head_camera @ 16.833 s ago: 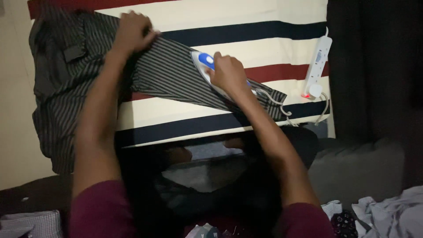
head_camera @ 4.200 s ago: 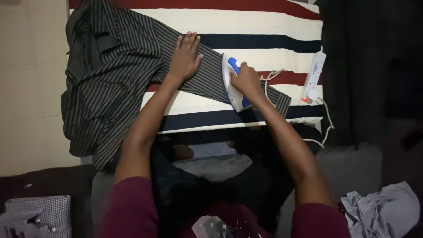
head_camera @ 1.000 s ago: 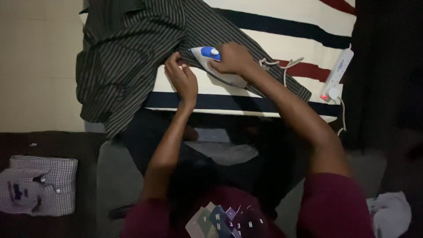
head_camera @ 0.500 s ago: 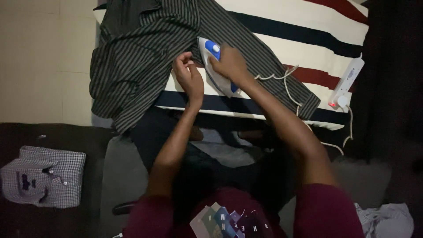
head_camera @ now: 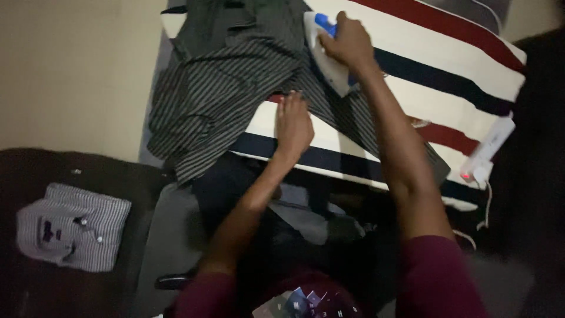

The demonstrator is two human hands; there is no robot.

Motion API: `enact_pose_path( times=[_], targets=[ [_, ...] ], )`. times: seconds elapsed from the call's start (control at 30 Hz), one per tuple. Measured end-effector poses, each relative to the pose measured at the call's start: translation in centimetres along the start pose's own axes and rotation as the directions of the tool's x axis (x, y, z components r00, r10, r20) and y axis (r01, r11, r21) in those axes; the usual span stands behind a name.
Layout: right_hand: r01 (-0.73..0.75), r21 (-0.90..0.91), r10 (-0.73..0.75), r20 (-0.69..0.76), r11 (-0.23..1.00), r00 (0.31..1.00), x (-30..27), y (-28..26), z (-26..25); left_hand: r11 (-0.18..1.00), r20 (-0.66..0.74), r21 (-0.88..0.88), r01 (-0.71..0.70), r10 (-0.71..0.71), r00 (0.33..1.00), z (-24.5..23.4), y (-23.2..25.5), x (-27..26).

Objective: Ironing a striped shirt on an ironing board placed on the floor

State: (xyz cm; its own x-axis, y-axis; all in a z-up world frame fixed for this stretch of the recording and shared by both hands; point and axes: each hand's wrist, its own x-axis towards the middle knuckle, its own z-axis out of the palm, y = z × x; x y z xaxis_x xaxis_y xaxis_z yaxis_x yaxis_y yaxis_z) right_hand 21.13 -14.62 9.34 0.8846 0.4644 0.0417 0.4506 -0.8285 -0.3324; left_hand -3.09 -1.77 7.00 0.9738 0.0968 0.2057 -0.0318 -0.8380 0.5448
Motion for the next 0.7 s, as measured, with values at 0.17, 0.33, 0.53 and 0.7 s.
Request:
enact_pose_path(
  times=[0.17, 0.33, 0.53, 0.7],
  targets=[
    [0.155, -0.043, -0.156, -0.029, 0.987, 0.987, 4.4, 0.2, 1.2, 0.994, 0.054, -0.081, 0.071, -0.066, 0.996, -0.4, 0.3, 0.6],
    [0.201, -0.06, -0.204, -0.039, 0.978, 0.978, 5.3, 0.3, 1.4, 0.992, 0.035, -0.117, 0.039, -0.036, 0.999, -1.2, 0.5, 0.7],
    [0.167, -0.109, -0.164, 0.038, 0.98, 0.986, 4.9, 0.6, 1.3, 0.997, 0.113, -0.062, 0.055, -0.048, 0.992, -1.8, 1.3, 0.6],
    [0.367, -0.079, -0.375, -0.151, 0.927, 0.915, 9.7, 0.1, 3.8, 0.999, 0.057, -0.001, 0.038, -0.038, 0.998, 0.0, 1.0, 0.1]
  ],
)
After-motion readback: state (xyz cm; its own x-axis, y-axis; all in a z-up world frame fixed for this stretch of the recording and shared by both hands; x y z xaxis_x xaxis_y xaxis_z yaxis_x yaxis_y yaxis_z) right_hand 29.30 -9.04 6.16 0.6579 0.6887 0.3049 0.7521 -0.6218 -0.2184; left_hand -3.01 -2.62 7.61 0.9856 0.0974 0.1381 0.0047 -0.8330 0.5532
